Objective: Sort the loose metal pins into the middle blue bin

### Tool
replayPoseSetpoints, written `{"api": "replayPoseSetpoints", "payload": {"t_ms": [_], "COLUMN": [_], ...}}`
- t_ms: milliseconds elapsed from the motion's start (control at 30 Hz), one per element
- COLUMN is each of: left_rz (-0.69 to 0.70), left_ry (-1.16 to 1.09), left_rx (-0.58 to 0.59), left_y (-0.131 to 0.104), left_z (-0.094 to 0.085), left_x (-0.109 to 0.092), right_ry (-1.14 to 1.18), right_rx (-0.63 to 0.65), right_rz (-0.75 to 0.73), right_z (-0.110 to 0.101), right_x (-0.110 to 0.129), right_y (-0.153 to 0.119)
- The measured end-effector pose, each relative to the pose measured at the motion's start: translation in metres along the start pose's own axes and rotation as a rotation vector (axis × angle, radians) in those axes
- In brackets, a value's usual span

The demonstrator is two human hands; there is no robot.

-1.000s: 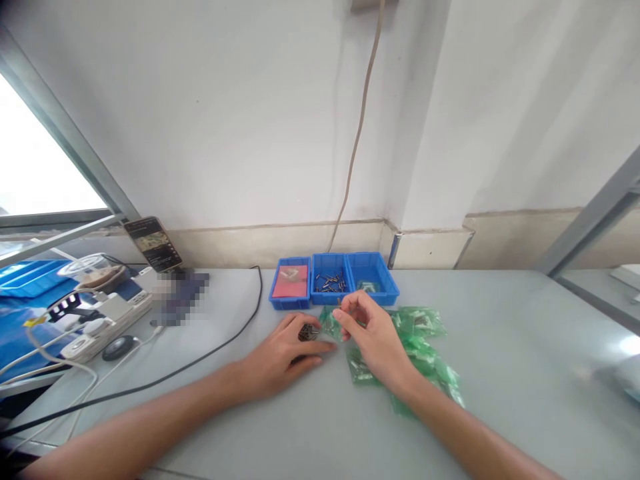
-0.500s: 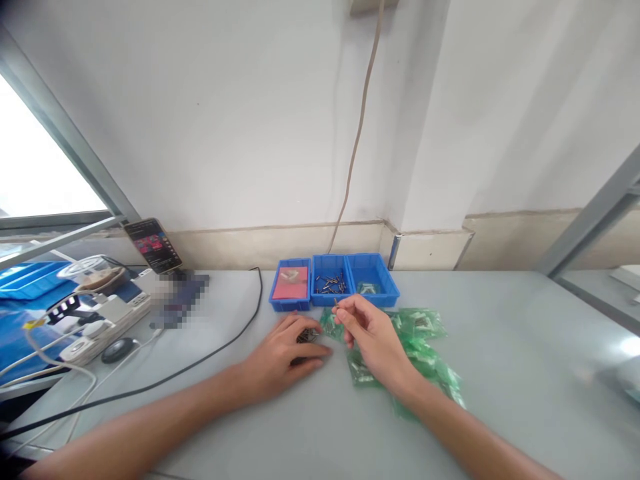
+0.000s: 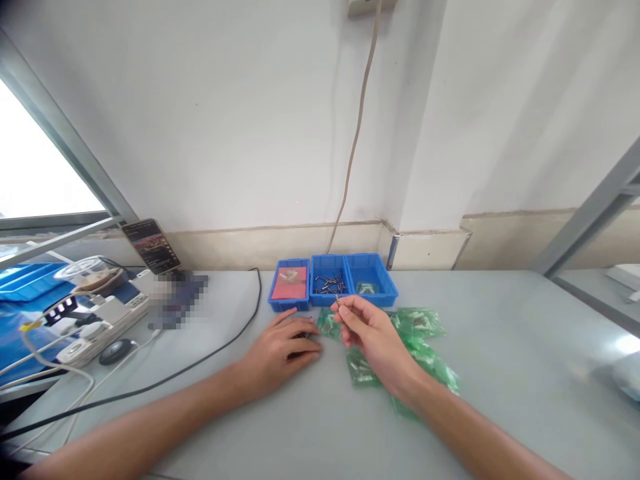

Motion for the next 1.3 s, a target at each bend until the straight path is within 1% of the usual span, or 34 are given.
{"api": "replayPoseSetpoints", "payload": {"t_ms": [267,533,733,933,1067,1300], "left_rz": [-0.024,-0.064,-0.104,-0.154,-0.142,-0.107], "left_ry": [-0.023,-0.027,-0.038,-0.051,-0.058,-0.045], "left_rx": [0.027,0.018,-0.001,-0.009,0.0,0.038], "left_y": [0.003,0.002,0.0,0.001,0.001,0.002], "left_z": [-0.002,-0.002,-0.004,-0.006,-0.005,-0.002], "left_x": [-0.005,-0.001,0.001,0.004,0.004,0.002], "right_ry": [-0.28,-0.355,-0.419,-0.414,-0.378,-0.332], "right_rx": [-0.009,-0.021,-0.066,-0.067,-0.072,-0.135], "right_rz": [-0.066,-0.102,-0.16,-0.158,-0.126,-0.124], "right_z": [0.006,0.003,-0.001,-0.002,-0.002,-0.01], "right_x": [0.005,0.005,0.005,0.005,0.005,0.002], "right_y": [-0.005,-0.001,0.0,0.001,-0.001,0.002]}}
Point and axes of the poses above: each hand's wrist, its own y-axis towards the middle knuckle, its own z-axis out of the palm, x = y × z, the point moved 9 cm from there along y, towards the middle knuckle, and after that the axes turned 12 degrees about -y, right-handed, at the moved point
